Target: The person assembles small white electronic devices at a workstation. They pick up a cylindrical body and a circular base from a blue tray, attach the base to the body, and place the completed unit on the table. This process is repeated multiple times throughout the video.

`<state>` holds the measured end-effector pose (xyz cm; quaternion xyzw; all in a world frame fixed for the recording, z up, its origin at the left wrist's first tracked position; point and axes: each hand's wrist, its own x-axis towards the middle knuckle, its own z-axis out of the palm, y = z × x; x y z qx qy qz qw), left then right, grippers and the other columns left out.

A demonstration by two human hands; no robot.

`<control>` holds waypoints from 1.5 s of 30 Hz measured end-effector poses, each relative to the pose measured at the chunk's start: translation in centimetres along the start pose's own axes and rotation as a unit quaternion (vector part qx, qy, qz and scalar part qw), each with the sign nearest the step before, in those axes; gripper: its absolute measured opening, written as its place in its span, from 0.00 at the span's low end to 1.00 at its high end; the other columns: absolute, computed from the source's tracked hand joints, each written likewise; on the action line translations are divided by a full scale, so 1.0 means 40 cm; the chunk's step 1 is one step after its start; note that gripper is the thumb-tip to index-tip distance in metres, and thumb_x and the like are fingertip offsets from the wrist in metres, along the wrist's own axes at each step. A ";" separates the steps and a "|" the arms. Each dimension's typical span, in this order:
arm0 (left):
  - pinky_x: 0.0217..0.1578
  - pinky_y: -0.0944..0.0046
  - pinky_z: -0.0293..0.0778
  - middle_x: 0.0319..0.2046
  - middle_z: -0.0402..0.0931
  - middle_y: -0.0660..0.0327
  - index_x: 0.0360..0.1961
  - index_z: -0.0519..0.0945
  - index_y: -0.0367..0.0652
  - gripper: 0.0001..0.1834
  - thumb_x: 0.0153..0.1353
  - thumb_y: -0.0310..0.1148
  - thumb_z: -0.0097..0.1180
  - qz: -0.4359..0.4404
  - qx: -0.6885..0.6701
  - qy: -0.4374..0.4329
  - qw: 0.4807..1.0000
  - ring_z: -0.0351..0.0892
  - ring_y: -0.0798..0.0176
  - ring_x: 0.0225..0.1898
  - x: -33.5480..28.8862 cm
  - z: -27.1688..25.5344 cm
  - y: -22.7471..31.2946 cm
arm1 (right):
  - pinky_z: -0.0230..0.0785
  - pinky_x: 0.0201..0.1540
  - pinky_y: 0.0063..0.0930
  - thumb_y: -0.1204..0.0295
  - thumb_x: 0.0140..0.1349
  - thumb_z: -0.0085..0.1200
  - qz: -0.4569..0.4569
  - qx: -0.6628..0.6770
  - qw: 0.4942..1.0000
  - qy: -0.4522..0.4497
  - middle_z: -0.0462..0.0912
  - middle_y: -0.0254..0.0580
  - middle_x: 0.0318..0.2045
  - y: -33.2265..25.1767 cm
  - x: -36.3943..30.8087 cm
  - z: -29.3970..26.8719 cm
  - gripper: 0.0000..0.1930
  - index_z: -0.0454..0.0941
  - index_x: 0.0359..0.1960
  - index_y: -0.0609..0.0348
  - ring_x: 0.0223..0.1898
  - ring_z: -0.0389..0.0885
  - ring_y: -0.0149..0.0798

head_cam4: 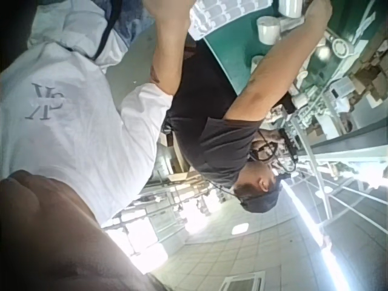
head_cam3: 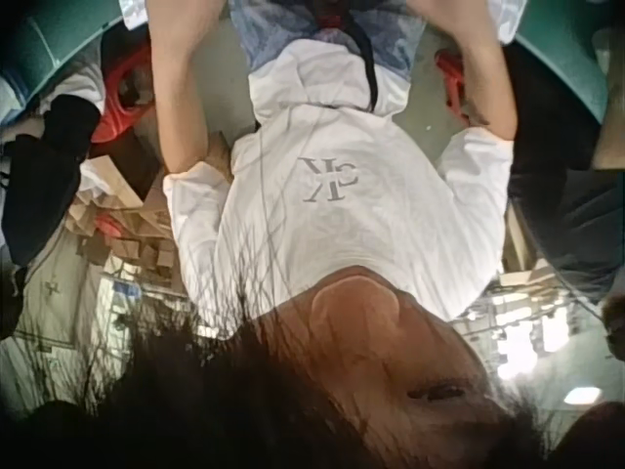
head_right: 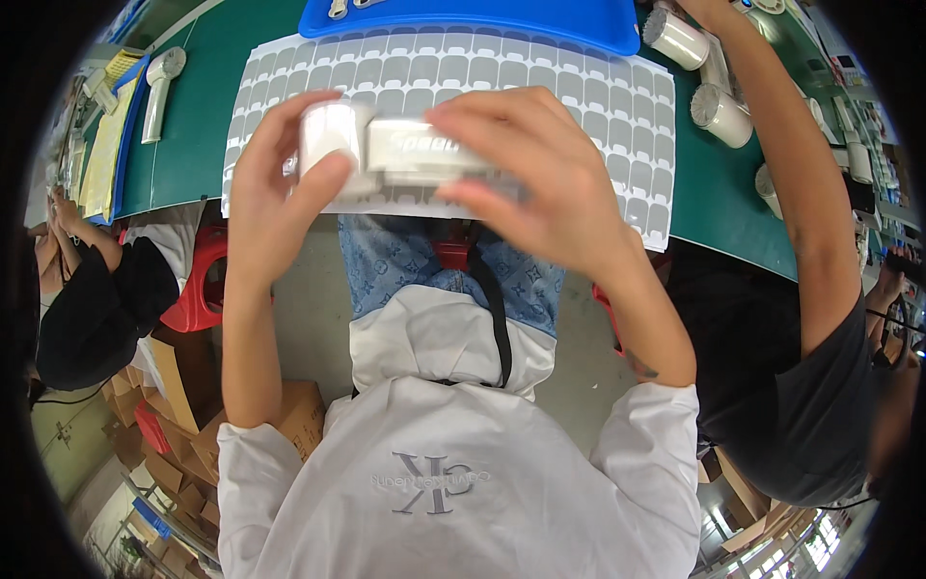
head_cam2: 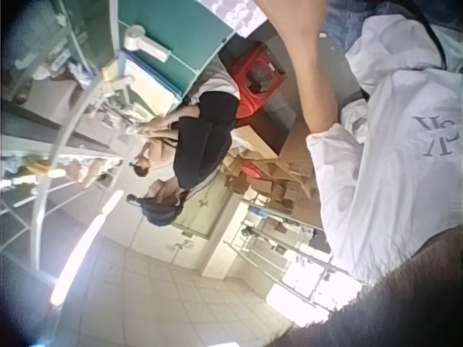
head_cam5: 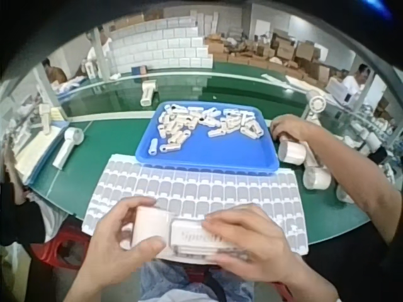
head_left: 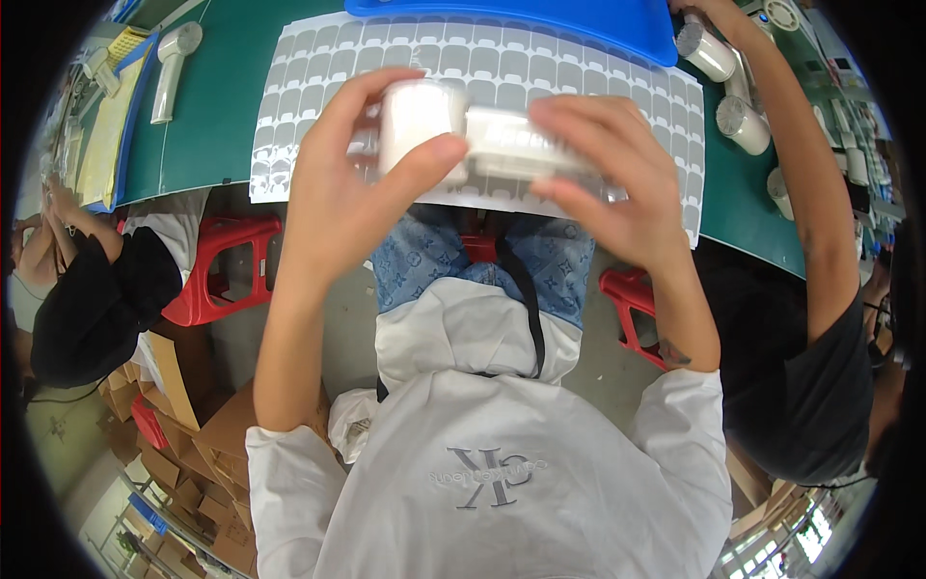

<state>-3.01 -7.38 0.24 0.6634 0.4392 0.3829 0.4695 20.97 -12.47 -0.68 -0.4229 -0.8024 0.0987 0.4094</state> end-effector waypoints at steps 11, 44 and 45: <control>0.55 0.65 0.68 0.52 0.74 0.55 0.59 0.69 0.36 0.29 0.54 0.24 0.59 -0.163 -0.221 -0.125 0.953 0.72 0.63 0.55 -0.334 0.079 -0.250 | 0.67 0.58 0.32 0.83 0.58 0.56 0.431 0.449 0.782 0.029 0.78 0.48 0.52 -0.264 -0.335 0.202 0.17 0.78 0.51 0.64 0.55 0.76 0.42; 0.56 0.58 0.67 0.53 0.75 0.48 0.55 0.74 0.36 0.25 0.65 0.45 0.50 -0.207 0.130 -0.040 0.969 0.74 0.50 0.54 -0.070 0.406 -0.695 | 0.72 0.38 0.34 0.64 0.56 0.50 0.709 0.182 0.569 0.374 0.85 0.49 0.23 0.051 -0.362 0.546 0.17 0.86 0.24 0.65 0.28 0.82 0.43; 0.56 0.58 0.67 0.53 0.75 0.48 0.55 0.74 0.36 0.25 0.65 0.45 0.50 -0.216 0.127 -0.036 0.967 0.74 0.49 0.54 -0.081 0.400 -0.692 | 0.72 0.38 0.34 0.64 0.58 0.50 0.696 0.193 0.573 0.386 0.85 0.49 0.23 0.055 -0.364 0.538 0.17 0.85 0.24 0.66 0.29 0.83 0.43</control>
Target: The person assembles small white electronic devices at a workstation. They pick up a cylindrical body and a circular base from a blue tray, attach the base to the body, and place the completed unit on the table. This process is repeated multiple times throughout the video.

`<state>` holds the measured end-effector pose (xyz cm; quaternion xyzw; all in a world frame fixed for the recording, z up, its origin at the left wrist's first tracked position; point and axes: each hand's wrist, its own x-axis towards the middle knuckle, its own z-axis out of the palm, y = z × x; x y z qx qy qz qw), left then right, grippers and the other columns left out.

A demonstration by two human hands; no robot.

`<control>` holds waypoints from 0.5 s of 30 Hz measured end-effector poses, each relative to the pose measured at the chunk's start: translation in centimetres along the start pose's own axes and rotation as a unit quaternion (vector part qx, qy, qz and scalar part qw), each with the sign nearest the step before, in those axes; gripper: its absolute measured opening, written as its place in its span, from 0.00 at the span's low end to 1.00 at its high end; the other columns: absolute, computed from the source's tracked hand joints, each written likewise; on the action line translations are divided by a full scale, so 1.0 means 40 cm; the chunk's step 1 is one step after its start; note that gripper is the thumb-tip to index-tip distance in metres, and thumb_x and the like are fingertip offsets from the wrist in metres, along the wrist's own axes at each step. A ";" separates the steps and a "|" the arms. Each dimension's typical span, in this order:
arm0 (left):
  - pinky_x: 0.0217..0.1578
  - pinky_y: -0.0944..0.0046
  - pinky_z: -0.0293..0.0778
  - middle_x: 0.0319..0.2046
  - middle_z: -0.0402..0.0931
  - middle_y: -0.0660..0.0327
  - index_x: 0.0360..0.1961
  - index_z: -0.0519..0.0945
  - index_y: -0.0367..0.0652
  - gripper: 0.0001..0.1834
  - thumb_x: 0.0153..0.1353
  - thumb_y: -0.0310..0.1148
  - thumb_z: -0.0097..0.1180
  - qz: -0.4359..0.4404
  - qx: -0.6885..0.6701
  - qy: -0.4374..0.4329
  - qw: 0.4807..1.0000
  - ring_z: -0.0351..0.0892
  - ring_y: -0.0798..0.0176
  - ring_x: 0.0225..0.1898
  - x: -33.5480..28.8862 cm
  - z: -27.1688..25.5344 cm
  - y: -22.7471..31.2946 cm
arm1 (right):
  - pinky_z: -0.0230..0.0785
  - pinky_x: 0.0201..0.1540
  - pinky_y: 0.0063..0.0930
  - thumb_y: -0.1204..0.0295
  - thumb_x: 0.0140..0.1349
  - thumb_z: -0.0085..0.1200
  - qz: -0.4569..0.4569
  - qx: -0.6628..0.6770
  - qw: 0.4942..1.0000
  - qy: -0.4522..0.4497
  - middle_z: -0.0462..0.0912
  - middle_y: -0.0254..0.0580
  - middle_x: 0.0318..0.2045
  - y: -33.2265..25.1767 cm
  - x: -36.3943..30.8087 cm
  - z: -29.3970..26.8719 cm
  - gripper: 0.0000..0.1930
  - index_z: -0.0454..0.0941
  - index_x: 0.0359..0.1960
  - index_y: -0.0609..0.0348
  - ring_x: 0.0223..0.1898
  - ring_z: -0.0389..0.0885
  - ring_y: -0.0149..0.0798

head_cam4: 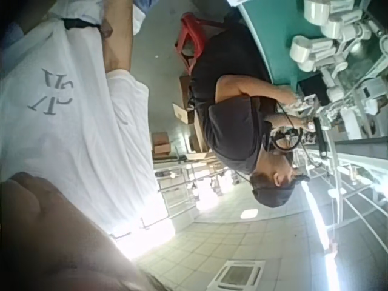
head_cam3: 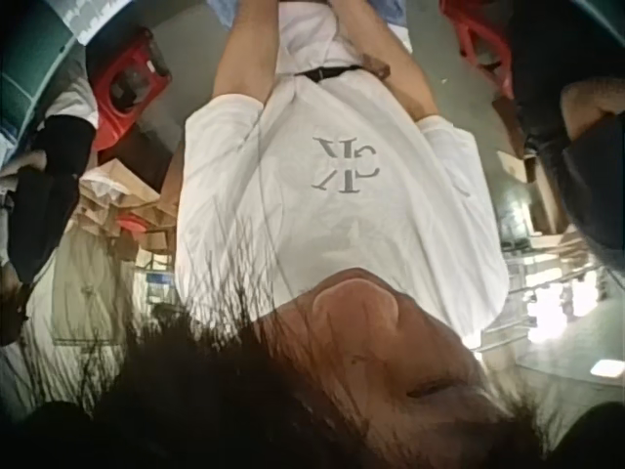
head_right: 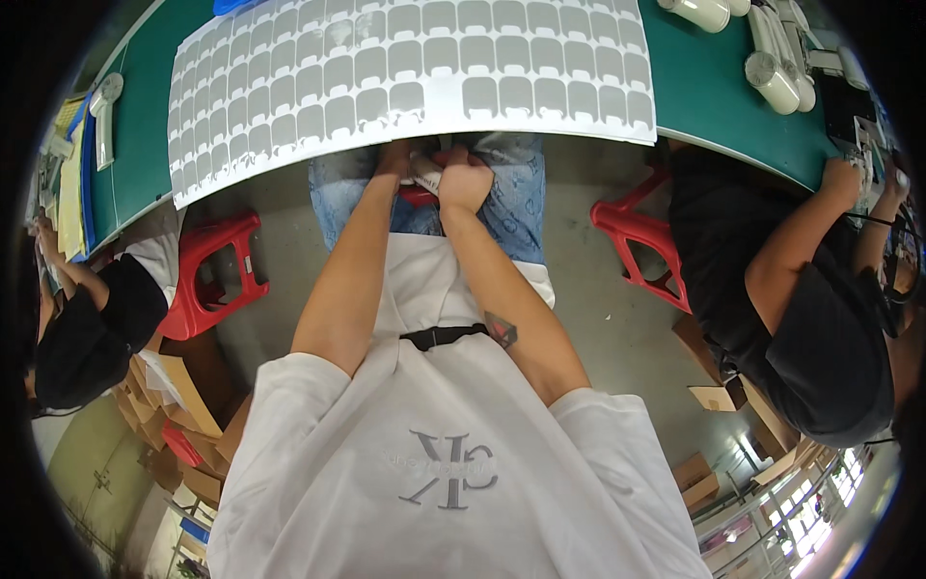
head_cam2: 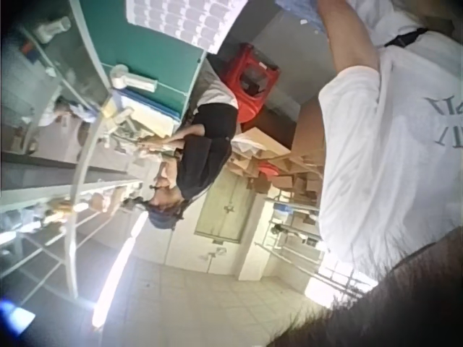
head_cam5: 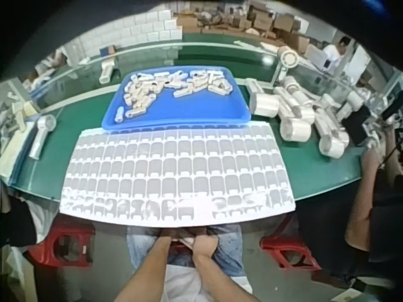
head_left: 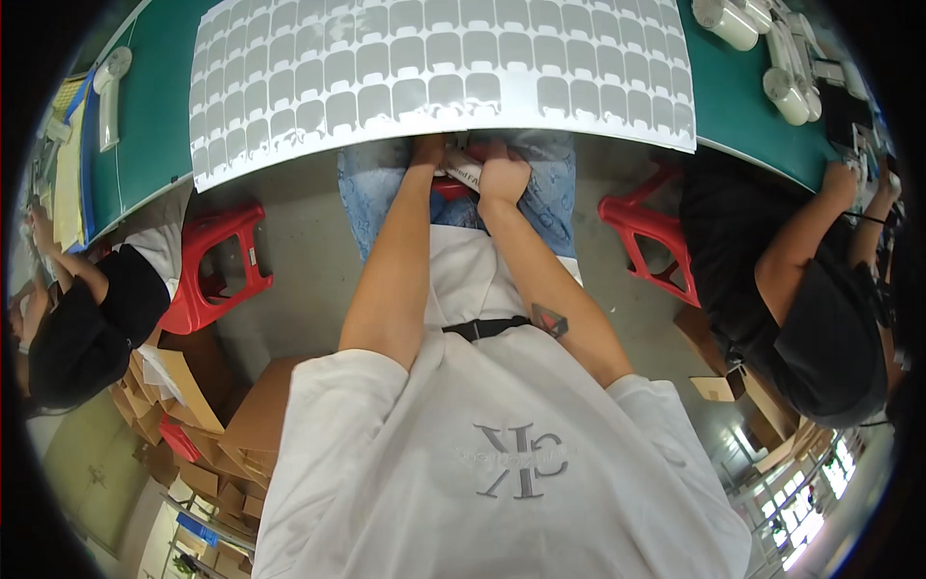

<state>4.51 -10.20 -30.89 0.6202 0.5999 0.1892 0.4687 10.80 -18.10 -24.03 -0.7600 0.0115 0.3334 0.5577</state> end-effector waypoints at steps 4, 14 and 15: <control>0.56 0.58 0.67 0.53 0.75 0.47 0.55 0.74 0.36 0.25 0.65 0.46 0.50 -0.042 -0.073 -0.006 0.996 0.74 0.48 0.54 -0.049 -0.033 0.022 | 0.76 0.32 0.30 0.65 0.62 0.49 0.104 0.089 0.974 -0.181 0.84 0.47 0.33 -0.073 0.009 -0.104 0.15 0.83 0.34 0.65 0.31 0.83 0.40; 0.39 0.63 0.77 0.38 0.79 0.58 0.47 0.76 0.40 0.30 0.42 0.34 0.75 0.126 -0.055 -0.256 0.957 0.79 0.64 0.41 -0.382 -0.534 0.457 | 0.76 0.43 0.31 0.69 0.51 0.67 -0.167 -0.148 0.732 -0.643 0.79 0.40 0.45 -0.464 -0.179 -0.291 0.27 0.74 0.54 0.58 0.45 0.79 0.38; 0.37 0.64 0.78 0.37 0.78 0.59 0.47 0.76 0.39 0.30 0.42 0.33 0.75 0.149 -0.063 -0.223 0.961 0.79 0.66 0.39 -0.375 -0.556 0.485 | 0.75 0.44 0.33 0.69 0.50 0.67 -0.198 -0.176 0.719 -0.643 0.79 0.41 0.46 -0.533 -0.188 -0.275 0.29 0.73 0.55 0.58 0.45 0.79 0.41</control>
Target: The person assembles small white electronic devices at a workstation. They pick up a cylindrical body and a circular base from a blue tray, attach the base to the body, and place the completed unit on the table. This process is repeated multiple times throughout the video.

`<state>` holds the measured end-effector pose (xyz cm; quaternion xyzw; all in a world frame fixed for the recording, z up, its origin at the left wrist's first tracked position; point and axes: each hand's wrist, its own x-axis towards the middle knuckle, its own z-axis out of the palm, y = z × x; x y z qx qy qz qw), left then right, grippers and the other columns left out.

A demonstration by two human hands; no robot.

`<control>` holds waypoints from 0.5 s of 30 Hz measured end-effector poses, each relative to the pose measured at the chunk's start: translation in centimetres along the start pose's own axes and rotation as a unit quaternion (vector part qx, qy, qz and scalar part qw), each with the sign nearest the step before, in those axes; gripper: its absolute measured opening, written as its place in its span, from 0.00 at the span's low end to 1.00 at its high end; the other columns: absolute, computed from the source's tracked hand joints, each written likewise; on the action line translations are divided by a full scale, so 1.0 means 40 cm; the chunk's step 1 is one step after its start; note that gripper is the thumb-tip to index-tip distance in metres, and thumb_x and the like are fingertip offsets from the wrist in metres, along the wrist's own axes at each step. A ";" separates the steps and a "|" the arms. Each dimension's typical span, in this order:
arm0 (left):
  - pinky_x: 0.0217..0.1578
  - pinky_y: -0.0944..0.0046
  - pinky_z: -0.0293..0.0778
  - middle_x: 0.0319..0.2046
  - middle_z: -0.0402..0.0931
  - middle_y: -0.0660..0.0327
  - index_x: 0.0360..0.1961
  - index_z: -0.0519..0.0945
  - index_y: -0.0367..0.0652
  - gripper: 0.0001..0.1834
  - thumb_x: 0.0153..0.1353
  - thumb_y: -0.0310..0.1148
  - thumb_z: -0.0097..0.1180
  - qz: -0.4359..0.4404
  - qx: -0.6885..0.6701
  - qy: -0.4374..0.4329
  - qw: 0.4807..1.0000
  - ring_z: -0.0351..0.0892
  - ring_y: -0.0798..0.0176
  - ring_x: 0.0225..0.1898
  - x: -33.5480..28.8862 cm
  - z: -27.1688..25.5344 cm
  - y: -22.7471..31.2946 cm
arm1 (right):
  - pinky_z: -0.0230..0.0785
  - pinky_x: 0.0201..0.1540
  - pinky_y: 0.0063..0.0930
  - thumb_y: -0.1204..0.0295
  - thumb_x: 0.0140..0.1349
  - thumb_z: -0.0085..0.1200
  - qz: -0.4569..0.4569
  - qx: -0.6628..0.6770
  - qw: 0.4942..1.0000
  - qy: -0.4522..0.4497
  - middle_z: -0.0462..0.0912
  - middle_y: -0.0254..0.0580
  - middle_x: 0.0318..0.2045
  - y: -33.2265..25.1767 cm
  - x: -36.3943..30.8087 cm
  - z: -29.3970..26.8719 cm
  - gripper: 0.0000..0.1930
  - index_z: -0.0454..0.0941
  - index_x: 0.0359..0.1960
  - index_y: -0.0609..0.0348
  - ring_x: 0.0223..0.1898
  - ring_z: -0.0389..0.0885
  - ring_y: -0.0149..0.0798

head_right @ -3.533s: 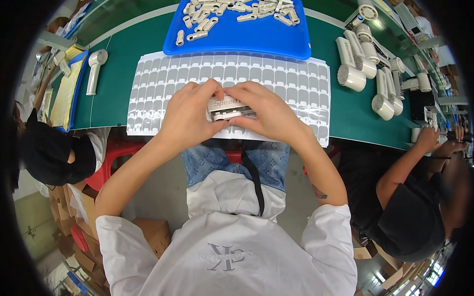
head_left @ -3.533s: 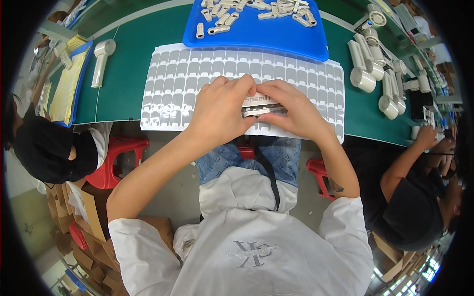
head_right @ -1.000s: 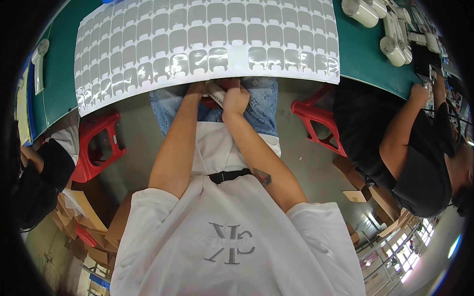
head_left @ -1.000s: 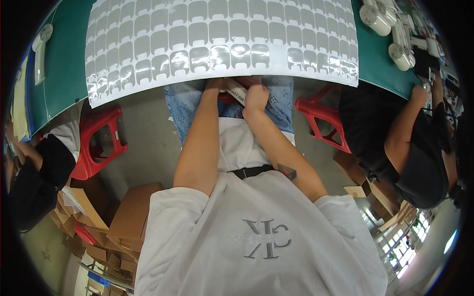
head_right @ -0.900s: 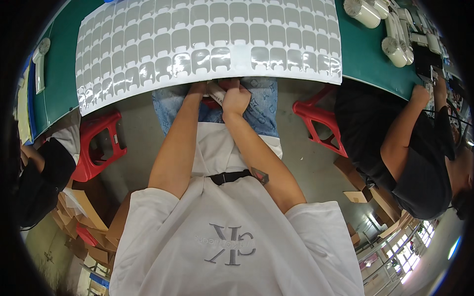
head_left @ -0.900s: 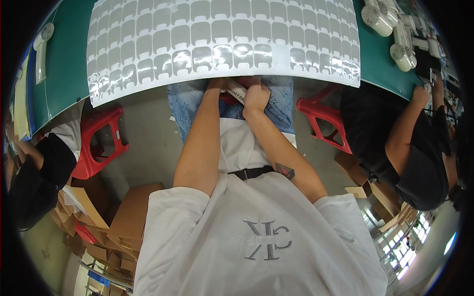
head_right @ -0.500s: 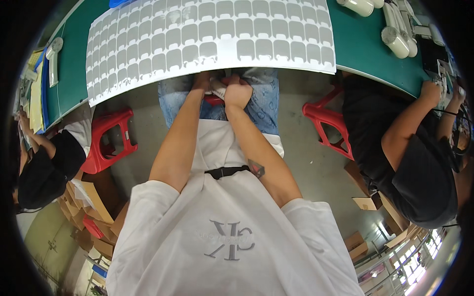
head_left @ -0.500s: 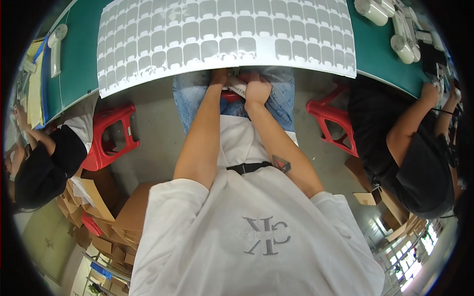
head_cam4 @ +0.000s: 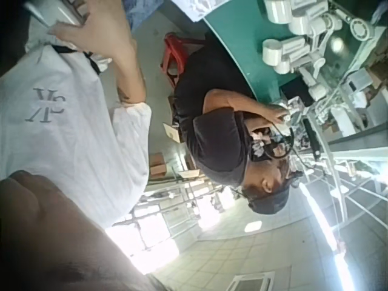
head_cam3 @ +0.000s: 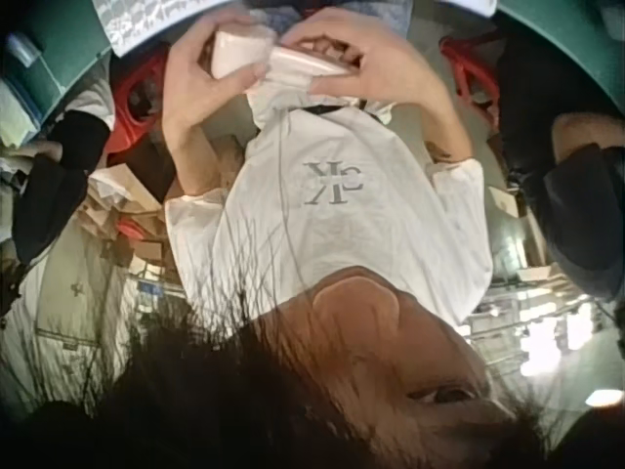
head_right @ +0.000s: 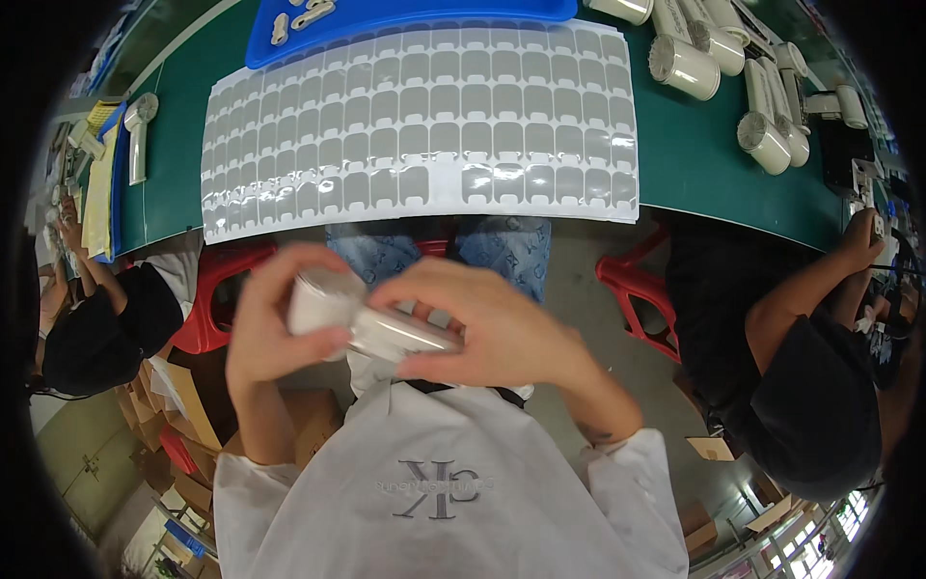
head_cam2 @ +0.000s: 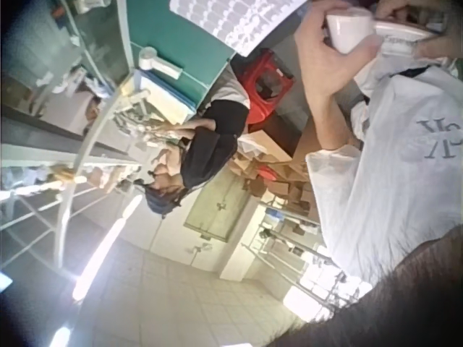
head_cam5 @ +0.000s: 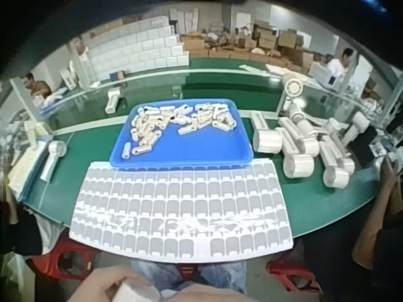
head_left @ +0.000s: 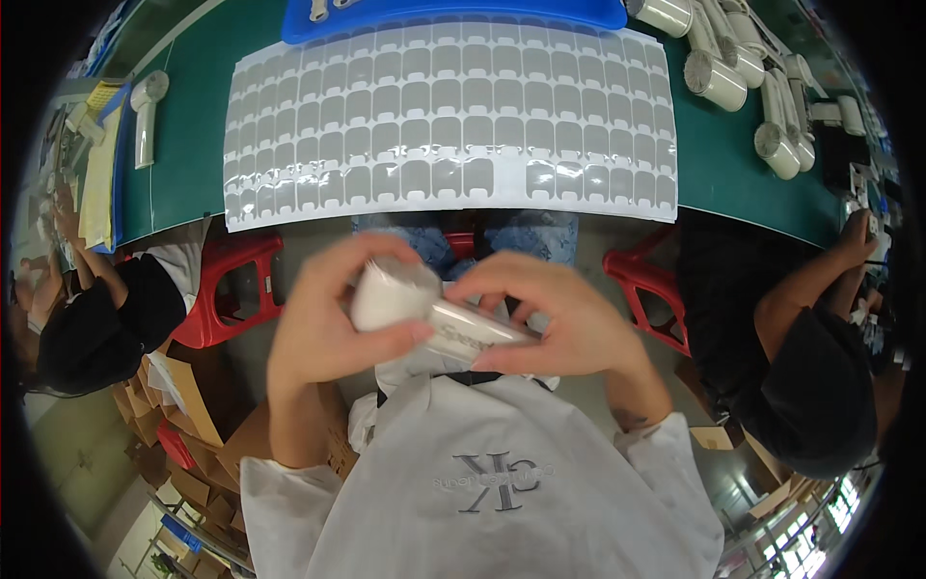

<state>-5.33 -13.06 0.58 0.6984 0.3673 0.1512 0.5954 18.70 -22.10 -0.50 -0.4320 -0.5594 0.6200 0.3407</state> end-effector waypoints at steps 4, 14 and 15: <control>0.31 0.68 0.75 0.33 0.78 0.60 0.40 0.77 0.35 0.21 0.51 0.37 0.70 0.021 -0.017 0.147 0.989 0.78 0.71 0.33 0.110 -0.061 0.111 | 0.71 0.49 0.37 0.69 0.49 0.67 -0.200 -0.276 0.931 0.129 0.78 0.46 0.44 -0.095 0.096 -0.066 0.29 0.73 0.55 0.58 0.47 0.76 0.53; 0.48 0.56 0.73 0.41 0.80 0.51 0.42 0.81 0.36 0.27 0.47 0.45 0.71 0.292 0.319 0.178 0.884 0.78 0.51 0.45 0.366 -0.120 0.061 | 0.67 0.56 0.39 0.69 0.56 0.62 -0.195 -0.396 0.868 0.228 0.78 0.47 0.50 -0.010 0.249 -0.230 0.24 0.75 0.56 0.58 0.52 0.75 0.51; 0.54 0.53 0.68 0.47 0.77 0.53 0.44 0.81 0.39 0.27 0.43 0.41 0.71 0.287 0.306 0.125 0.899 0.73 0.48 0.51 0.379 -0.118 0.051 | 0.66 0.56 0.39 0.69 0.56 0.62 -0.187 -0.393 0.871 0.227 0.77 0.48 0.50 0.005 0.250 -0.234 0.24 0.75 0.56 0.58 0.52 0.74 0.51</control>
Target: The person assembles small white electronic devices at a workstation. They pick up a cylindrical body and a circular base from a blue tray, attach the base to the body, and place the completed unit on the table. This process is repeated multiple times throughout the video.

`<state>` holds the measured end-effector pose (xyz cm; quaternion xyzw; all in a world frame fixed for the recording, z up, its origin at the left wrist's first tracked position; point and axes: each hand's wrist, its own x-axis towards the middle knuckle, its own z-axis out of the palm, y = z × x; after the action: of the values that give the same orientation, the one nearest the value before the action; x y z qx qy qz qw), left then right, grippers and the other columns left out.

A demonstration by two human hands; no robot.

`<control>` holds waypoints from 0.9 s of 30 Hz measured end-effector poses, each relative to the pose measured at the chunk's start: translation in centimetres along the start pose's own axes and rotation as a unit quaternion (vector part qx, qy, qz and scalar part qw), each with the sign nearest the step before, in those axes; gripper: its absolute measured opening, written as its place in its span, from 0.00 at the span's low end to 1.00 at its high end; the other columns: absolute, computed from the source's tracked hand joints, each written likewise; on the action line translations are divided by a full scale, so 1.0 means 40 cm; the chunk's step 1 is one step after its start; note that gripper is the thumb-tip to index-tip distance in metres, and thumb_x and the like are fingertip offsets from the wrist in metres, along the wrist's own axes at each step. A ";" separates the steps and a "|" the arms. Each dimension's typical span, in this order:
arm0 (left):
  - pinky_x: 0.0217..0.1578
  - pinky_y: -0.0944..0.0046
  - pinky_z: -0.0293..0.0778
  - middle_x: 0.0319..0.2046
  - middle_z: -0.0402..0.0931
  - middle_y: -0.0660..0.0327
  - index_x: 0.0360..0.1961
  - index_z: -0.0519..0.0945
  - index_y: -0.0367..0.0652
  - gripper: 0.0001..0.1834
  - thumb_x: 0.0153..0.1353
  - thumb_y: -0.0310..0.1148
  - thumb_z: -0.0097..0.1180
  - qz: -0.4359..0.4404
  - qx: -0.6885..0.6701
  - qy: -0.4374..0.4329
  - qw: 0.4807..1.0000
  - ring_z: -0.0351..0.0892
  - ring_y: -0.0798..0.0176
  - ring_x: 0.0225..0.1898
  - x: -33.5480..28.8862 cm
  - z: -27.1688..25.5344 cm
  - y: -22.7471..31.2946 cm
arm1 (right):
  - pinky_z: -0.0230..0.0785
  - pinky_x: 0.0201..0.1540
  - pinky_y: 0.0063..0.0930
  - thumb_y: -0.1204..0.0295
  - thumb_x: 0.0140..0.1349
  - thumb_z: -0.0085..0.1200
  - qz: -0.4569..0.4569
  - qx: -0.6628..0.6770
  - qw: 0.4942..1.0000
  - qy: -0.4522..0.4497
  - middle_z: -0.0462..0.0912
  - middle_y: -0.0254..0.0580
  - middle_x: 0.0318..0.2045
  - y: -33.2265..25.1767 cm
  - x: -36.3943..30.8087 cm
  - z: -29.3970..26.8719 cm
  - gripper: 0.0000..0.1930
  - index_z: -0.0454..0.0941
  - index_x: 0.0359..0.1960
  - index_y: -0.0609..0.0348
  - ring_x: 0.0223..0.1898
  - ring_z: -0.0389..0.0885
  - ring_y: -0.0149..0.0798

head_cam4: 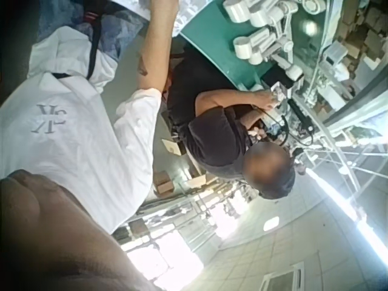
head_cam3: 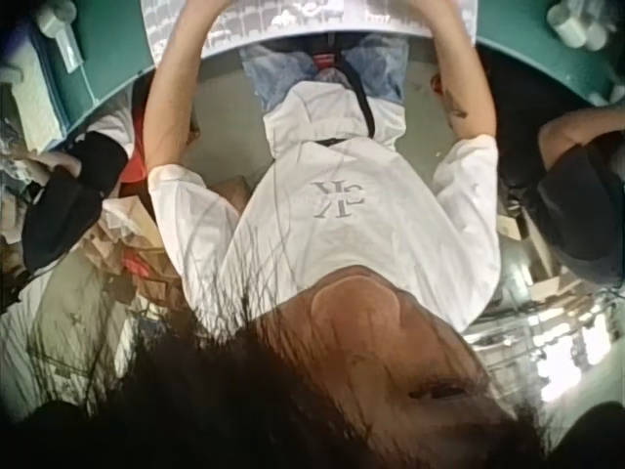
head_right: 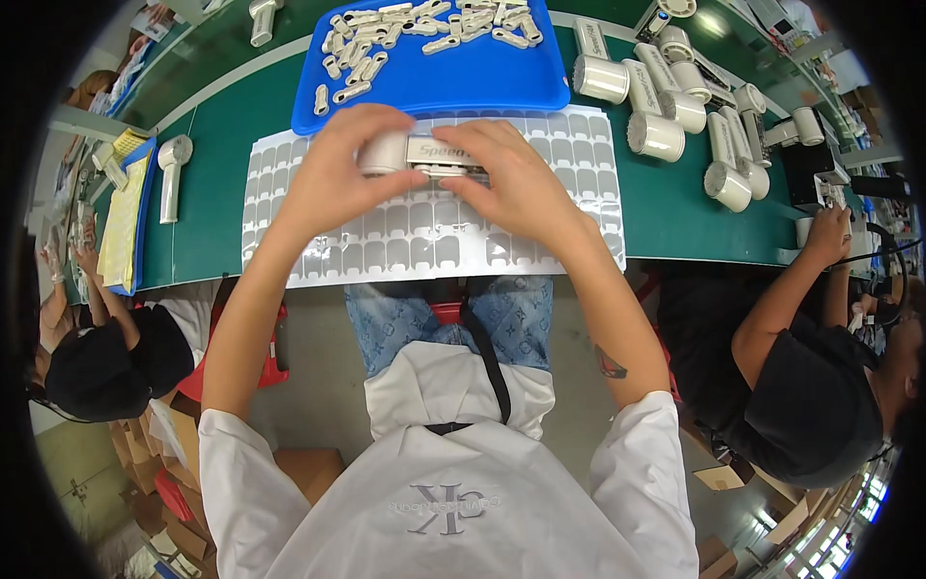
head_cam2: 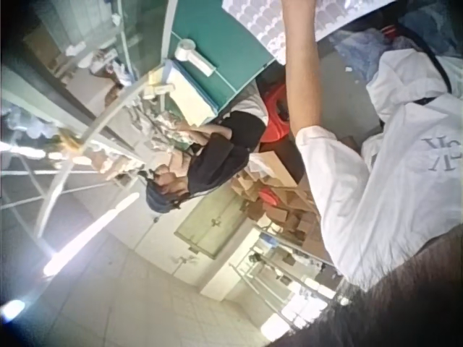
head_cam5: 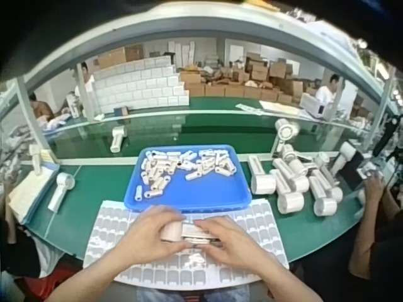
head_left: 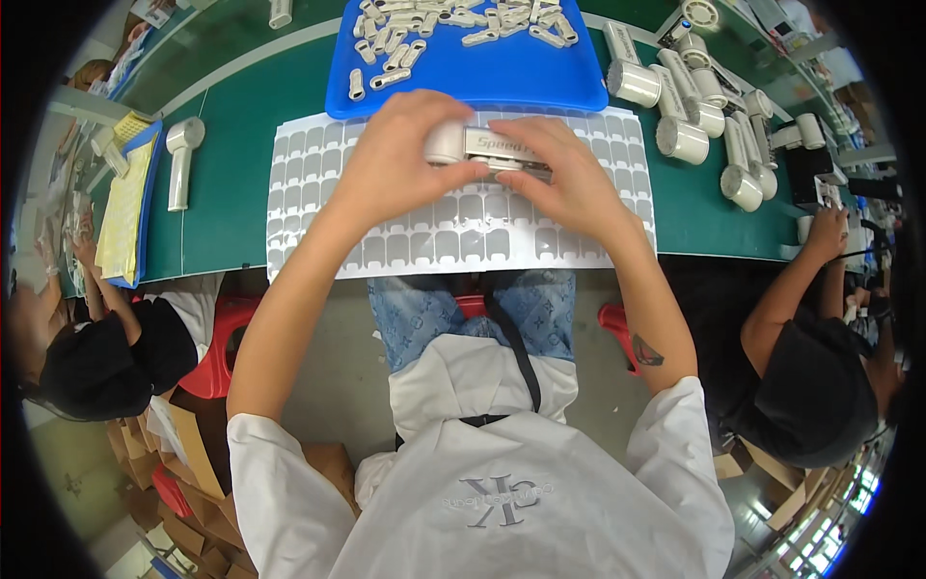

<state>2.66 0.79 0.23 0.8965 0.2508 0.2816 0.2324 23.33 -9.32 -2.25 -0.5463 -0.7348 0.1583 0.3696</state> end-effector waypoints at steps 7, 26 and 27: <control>0.52 0.55 0.69 0.46 0.76 0.57 0.43 0.82 0.42 0.24 0.41 0.32 0.71 0.008 -0.007 -0.034 0.999 0.72 0.51 0.49 0.009 0.050 -0.016 | 0.68 0.54 0.37 0.74 0.57 0.59 0.056 0.053 0.997 0.015 0.75 0.50 0.49 -0.004 -0.020 0.019 0.23 0.75 0.56 0.60 0.51 0.74 0.51; 0.47 0.57 0.70 0.43 0.78 0.59 0.43 0.84 0.44 0.23 0.40 0.32 0.71 0.073 -0.034 0.015 0.997 0.74 0.53 0.44 0.004 0.076 -0.066 | 0.70 0.54 0.37 0.76 0.54 0.61 0.054 0.011 0.991 0.121 0.80 0.49 0.49 -0.009 -0.028 0.068 0.20 0.79 0.51 0.62 0.52 0.76 0.51; 0.47 0.57 0.71 0.43 0.78 0.59 0.42 0.84 0.44 0.23 0.40 0.32 0.71 0.065 -0.031 0.008 0.997 0.74 0.52 0.44 0.009 0.072 -0.063 | 0.70 0.55 0.37 0.75 0.55 0.61 0.065 0.015 0.992 0.105 0.79 0.49 0.50 -0.009 -0.023 0.062 0.20 0.79 0.52 0.61 0.52 0.76 0.51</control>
<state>3.92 2.16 -3.16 0.9010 0.1846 0.3113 0.2390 21.41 -9.86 -4.05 -0.6007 -0.6528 0.1345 0.4416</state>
